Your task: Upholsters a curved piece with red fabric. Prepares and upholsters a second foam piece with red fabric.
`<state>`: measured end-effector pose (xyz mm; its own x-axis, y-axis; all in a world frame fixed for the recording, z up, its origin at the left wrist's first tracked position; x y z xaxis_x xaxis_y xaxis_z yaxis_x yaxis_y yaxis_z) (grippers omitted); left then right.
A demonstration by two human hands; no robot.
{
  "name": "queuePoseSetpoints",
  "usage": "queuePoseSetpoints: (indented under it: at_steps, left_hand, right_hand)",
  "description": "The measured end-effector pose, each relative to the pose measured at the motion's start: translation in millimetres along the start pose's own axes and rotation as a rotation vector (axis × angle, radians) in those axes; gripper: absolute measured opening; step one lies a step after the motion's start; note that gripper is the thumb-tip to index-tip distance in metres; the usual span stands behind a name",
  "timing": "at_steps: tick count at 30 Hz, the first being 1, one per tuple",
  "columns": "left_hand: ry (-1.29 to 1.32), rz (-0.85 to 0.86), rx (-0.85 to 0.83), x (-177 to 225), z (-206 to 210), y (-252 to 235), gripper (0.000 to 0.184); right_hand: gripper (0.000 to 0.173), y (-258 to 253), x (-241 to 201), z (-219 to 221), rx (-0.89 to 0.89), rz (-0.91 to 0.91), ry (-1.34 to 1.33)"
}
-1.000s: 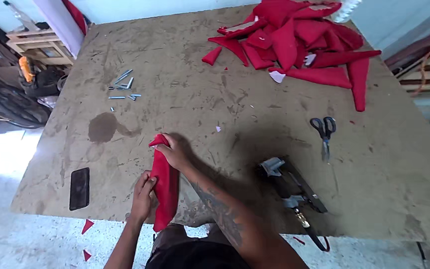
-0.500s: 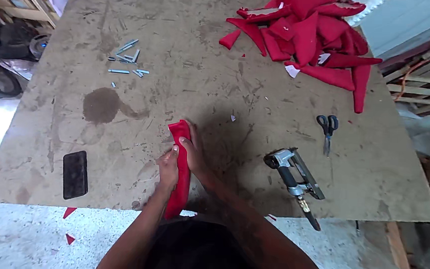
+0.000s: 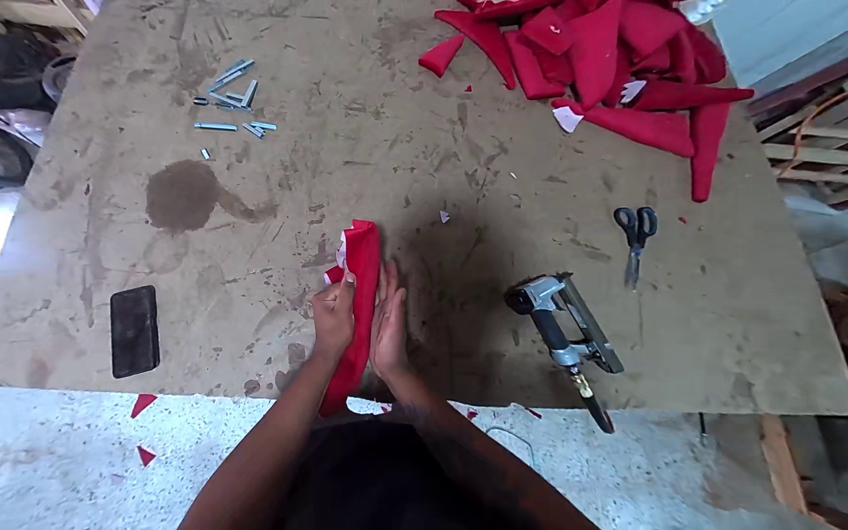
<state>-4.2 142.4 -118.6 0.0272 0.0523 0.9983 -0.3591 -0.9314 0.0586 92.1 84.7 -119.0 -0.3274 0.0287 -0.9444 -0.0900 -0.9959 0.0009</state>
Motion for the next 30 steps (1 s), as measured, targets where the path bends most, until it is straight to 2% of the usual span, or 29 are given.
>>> queuePoseSetpoints:
  at_steps: [2,5,7,10,12,13,14,15,16,17,19,21,25,28,30]
  left_hand:
    - [-0.081,0.007,-0.013,0,13,-1,0.053]
    - [-0.253,0.03,-0.027,-8,35,-4,0.05]
    - [-0.508,0.03,-0.044,-11,50,-6,0.052]
    - [-0.88,0.028,-0.055,-13,78,-7,0.055]
    - [-1.025,0.025,-0.052,-16,91,-4,0.053]
    - [-1.081,0.034,-0.052,-17,96,-4,0.051]
    - [-1.128,0.041,-0.051,-18,101,-5,0.049]
    - [-1.153,0.047,-0.045,-19,104,-6,0.049]
    - [-1.163,0.053,-0.035,-19,104,-5,0.049]
    - [-1.168,0.053,-0.032,-21,104,-3,0.049]
    - [-1.168,0.049,-0.027,-21,101,-1,0.049]
    - [-1.169,0.047,-0.024,-22,99,-1,0.049]
    - [-1.134,0.039,-0.012,-22,97,3,0.05]
    - [-1.102,0.056,-0.007,-22,92,4,0.049]
    - [-1.078,0.054,-0.021,-21,90,5,0.048]
  right_hand:
    - [0.089,6,14,-12,0.059,0.153,-0.231]
    - [0.087,15,12,-27,0.098,0.229,-0.349]
    - [0.085,21,6,-41,0.121,0.237,-0.401]
    - [0.092,40,-8,-72,0.067,0.252,-0.443]
    - [0.097,63,-27,-98,-0.036,0.244,-0.318]
    - [0.089,75,-45,-115,-0.09,0.222,-0.177]
    - [0.07,85,-70,-138,-0.1,0.207,0.03]
    - [0.053,95,-96,-167,-0.042,0.22,0.291]
    - [0.051,105,-117,-201,0.045,0.27,0.566]
    - [0.055,113,-128,-237,0.126,0.315,0.799]
    - [0.073,123,-128,-291,0.19,0.429,1.087]
    - [0.083,126,-114,-309,0.16,0.544,1.215]
    - [0.082,118,-110,-311,0.196,0.676,1.339]
    - [0.081,105,-133,-295,0.265,0.733,1.169]
    - [0.068,97,-143,-282,0.231,0.768,0.981]
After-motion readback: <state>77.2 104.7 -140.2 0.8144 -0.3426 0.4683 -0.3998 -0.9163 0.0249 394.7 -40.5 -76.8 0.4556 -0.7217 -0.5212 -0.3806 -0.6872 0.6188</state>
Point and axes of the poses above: each hand's wrist, its own y-axis away from the middle knuckle, its own z-axis out of the palm, x = y × z, the point moved 6 cm from there along -y, towards the middle knuckle, and after that the axes turned 15 degrees about -x, right-handed, at the moved point
